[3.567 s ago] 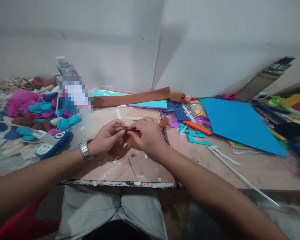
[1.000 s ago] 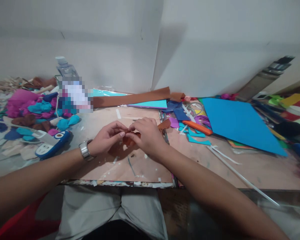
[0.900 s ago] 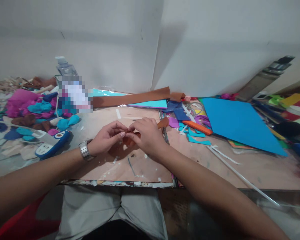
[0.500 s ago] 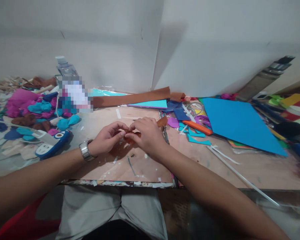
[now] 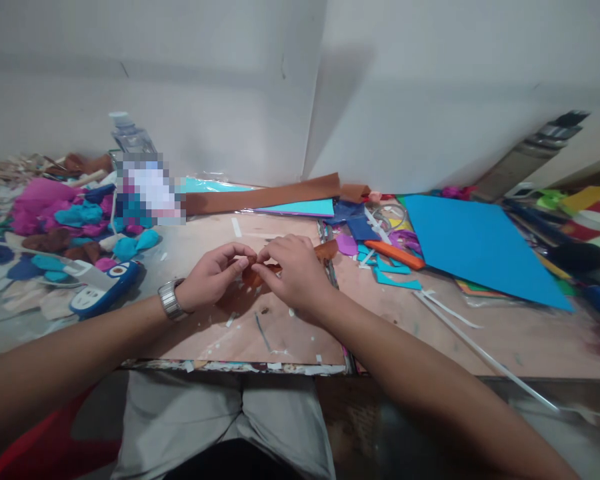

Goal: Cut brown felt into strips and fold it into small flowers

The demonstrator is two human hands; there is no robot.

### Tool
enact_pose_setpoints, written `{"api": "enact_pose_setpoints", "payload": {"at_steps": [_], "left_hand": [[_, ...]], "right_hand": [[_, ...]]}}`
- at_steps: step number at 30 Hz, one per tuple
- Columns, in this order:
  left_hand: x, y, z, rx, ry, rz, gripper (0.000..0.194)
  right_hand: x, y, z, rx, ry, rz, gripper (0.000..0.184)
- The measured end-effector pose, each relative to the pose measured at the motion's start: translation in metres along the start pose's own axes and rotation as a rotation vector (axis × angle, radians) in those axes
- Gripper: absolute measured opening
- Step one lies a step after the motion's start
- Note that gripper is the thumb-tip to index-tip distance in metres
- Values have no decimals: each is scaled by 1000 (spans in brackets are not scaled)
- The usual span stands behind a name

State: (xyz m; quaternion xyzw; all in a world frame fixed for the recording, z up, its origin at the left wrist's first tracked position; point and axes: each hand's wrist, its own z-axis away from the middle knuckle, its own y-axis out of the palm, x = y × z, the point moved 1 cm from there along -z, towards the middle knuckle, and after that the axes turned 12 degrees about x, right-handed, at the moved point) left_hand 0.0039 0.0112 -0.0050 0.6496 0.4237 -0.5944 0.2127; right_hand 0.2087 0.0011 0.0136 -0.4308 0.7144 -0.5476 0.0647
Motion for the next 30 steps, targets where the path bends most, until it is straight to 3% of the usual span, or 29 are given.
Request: {"api": "enact_pose_setpoints", "payload": {"at_steps": [30], "left_hand": [[1,-2,-1,-36,-29,104,41]], "right_hand": [[1,-2,0,-25,7,-41,6]]}}
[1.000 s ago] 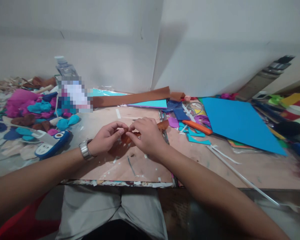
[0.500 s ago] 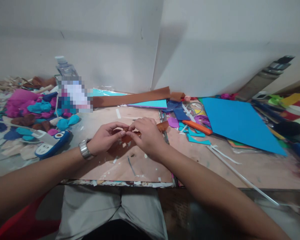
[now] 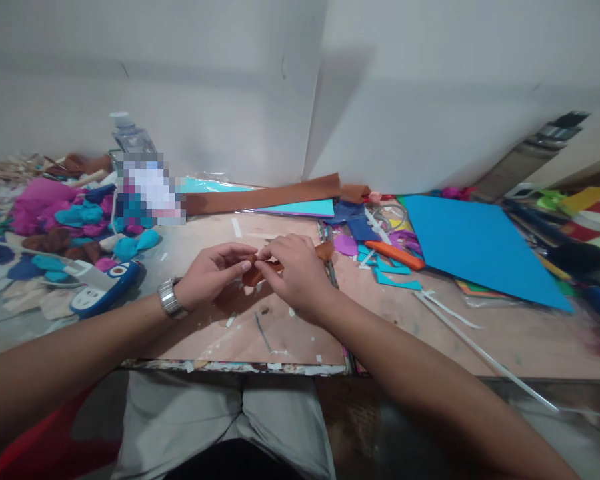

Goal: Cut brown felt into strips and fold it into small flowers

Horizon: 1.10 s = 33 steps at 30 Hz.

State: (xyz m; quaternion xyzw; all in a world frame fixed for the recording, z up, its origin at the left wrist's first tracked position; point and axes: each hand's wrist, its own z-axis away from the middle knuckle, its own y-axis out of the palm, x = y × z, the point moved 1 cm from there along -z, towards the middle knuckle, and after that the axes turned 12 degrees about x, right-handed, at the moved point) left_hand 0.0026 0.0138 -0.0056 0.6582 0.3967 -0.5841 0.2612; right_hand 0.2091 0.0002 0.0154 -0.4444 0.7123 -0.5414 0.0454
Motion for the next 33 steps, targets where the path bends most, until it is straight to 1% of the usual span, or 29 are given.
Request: {"api": "enact_pose_setpoints", "payload": {"at_steps": [5,8,11,13,15,17,20,24,28,33], "left_hand": [[-1,0,0,21,16,-27,35],[-1,1,1,44,40,-34,38],[-1,2,3,73,74,-46,44],[0,3,4,93,95,-63,44],[0,3,4,113,114,-81,43],[-2,4,5,135,126,-105,43],[-4,7,4,168,122,-147,44],[-3,7,5,192,59,-174,46],[1,4,6,170,28,-203,49],[3,3,5,146,41,-249,53]], "right_hand": [[-2,0,0,-4,-1,19,8],[-2,1,0,12,15,2,9],[0,0,0,56,10,-15,19],[2,0,0,103,-12,-18,24],[5,-1,0,137,-32,-20,24],[7,-1,-1,145,-35,-32,20],[7,-1,-1,133,-15,-57,14],[4,0,-1,75,5,-53,12],[2,0,-1,14,16,-41,13],[1,-1,-1,-2,25,-26,12]]}}
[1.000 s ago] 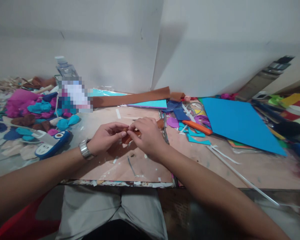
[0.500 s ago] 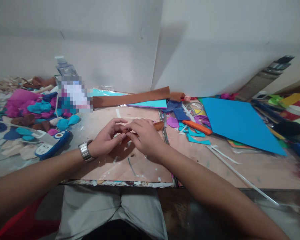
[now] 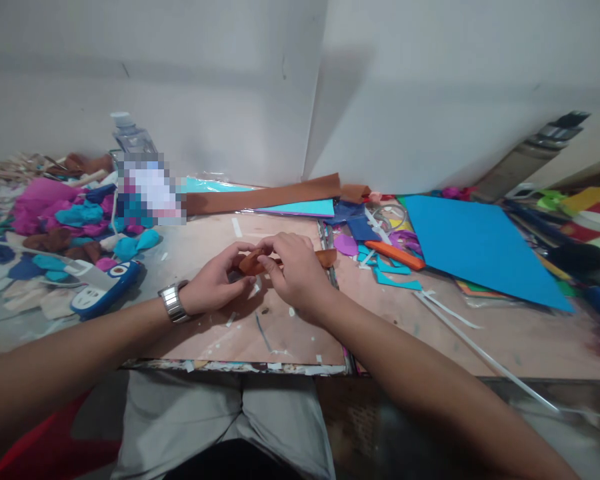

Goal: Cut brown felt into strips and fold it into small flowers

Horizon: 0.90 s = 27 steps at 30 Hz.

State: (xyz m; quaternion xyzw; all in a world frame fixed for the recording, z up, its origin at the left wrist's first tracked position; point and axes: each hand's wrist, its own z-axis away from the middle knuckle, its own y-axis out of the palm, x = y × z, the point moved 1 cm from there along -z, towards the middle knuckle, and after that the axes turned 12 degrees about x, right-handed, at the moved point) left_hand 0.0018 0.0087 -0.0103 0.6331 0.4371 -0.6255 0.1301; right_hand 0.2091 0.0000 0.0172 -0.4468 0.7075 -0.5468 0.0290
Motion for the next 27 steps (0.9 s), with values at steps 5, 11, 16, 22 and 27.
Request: {"api": "enact_pose_setpoints", "payload": {"at_steps": [5,11,16,22,27], "left_hand": [[-6,-2,0,-36,70,-9,40],[-6,-3,-1,-86,95,41,38],[-3,-2,-4,-96,72,129,39],[-1,-4,-6,-127,49,256,36],[-3,-5,-7,-158,48,306,33]], "right_hand": [[1,1,-1,41,-1,16,11],[4,1,1,109,-59,24,12],[2,1,2,86,-95,31,16],[2,1,1,50,-68,34,24],[0,0,1,17,-13,45,10]]}}
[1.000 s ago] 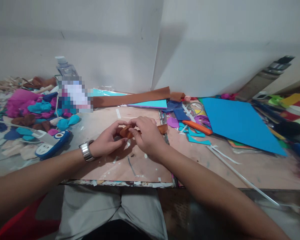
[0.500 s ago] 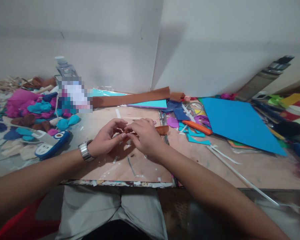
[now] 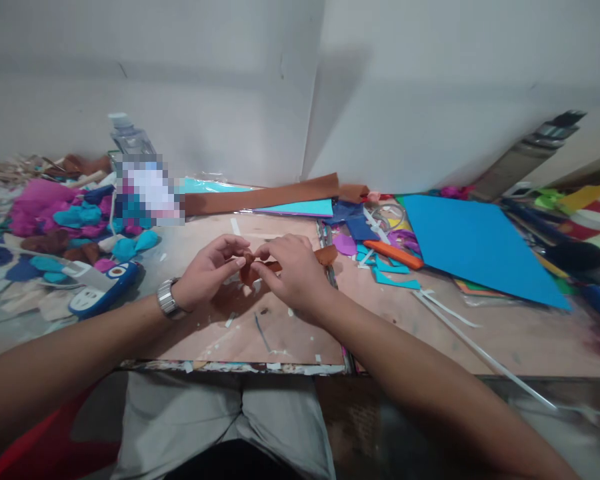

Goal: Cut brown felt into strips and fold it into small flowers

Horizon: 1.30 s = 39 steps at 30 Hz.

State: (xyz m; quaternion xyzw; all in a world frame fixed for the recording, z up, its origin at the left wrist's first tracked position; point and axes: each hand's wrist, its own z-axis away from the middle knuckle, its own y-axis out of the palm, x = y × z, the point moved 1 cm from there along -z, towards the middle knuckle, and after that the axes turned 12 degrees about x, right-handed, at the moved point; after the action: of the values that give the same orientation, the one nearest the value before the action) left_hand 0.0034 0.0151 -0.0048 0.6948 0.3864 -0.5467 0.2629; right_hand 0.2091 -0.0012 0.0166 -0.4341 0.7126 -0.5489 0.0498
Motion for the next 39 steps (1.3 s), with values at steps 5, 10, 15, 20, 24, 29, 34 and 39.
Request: {"api": "enact_pose_setpoints", "payload": {"at_steps": [5,10,15,20,24,29,34,39], "left_hand": [[-2,1,1,-4,-20,18,30],[-3,0,1,7,-40,15,31],[-5,1,2,-6,-52,13,32],[-6,4,3,-2,-77,40,32],[-6,1,1,-14,-90,59,32],[-8,0,1,-23,-100,58,28],[-11,2,2,-15,-108,46,27],[-9,3,2,-3,-99,34,32]], "right_hand": [[1,-1,0,3,-17,-17,11],[1,-1,-1,-19,-17,2,14],[1,-1,-2,-31,-14,-4,15],[2,-1,-2,-34,-18,-35,15],[2,-1,-1,-34,-30,-35,12],[1,0,0,-51,-45,-8,7],[1,1,0,-61,-39,9,7],[1,1,0,-62,-39,7,7]]}}
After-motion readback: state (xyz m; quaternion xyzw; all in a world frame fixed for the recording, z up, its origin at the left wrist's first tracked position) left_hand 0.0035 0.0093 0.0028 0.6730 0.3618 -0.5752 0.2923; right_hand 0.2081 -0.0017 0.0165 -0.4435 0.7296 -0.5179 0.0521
